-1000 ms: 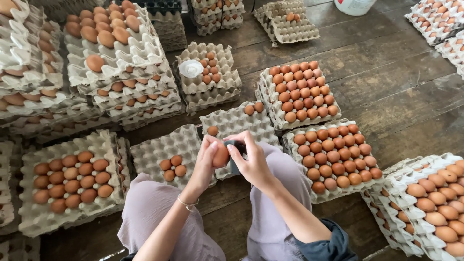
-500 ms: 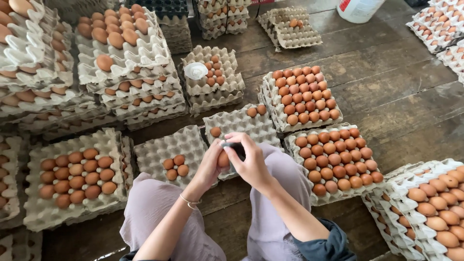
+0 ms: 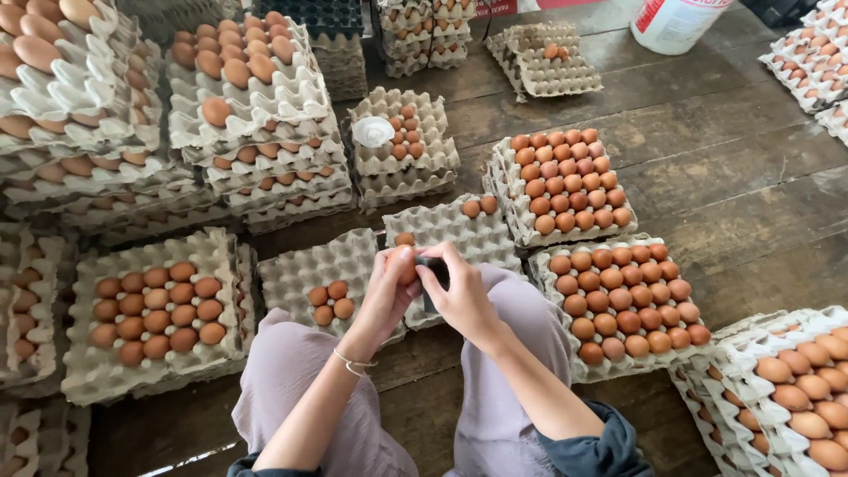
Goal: The person is sorting and inspecting eggs by hand, moving them from various trays into a central tray.
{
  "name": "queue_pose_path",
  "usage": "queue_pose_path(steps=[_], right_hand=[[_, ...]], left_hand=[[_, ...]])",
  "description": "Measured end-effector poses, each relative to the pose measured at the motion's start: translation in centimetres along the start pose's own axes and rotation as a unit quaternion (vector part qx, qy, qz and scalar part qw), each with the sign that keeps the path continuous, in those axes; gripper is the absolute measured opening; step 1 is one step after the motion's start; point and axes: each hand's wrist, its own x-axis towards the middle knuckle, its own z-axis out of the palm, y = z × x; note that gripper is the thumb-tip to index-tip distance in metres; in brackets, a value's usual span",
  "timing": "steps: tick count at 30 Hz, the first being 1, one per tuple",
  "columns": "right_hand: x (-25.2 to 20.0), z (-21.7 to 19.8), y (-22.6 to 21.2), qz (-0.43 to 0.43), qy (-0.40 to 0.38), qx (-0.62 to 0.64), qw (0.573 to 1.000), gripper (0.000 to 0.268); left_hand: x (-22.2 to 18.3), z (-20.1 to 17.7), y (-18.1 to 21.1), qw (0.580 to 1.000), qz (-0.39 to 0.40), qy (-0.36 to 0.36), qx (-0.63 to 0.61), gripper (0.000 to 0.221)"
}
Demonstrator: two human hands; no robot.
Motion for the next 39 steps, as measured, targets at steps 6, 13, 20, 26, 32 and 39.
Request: queue_pose_path(steps=[6, 13, 20, 26, 32, 39], right_hand=[[0.1, 0.3, -0.7, -0.057, 0.034, -0.006, 0.998, 0.010], [0.4, 0.3, 0.5, -0.033, 0.063, 0.007, 0.997, 0.011], [0.6, 0.0, 0.8, -0.060, 0.066, -0.009, 0.996, 0.010], [0.5, -0.3, -0.3, -0.177, 0.054, -0.044, 0.982, 0.011], [0.4, -0.9, 0.4, -0.031, 0.057, 0.008, 0.998, 0.015], [0.2, -1.1, 1.4, 0.088, 0.018, 0.007, 0.996, 0.012]], left_hand=[[0.1, 1.1, 0.4, 0.998, 0.000, 0.013, 0.063, 0.030], [0.8, 0.7, -1.8, 0.997, -0.008, -0.005, 0.082, 0.031], [0.8, 1.9, -0.5, 0.991, 0.029, 0.025, 0.128, 0.030], [1.3, 0.6, -1.7, 0.952, 0.074, 0.062, 0.289, 0.044], [0.8, 1.0, -1.4, 0.914, 0.118, 0.030, 0.387, 0.042], [0.1, 3.1, -0.5, 0.964, 0.065, 0.100, 0.237, 0.040]])
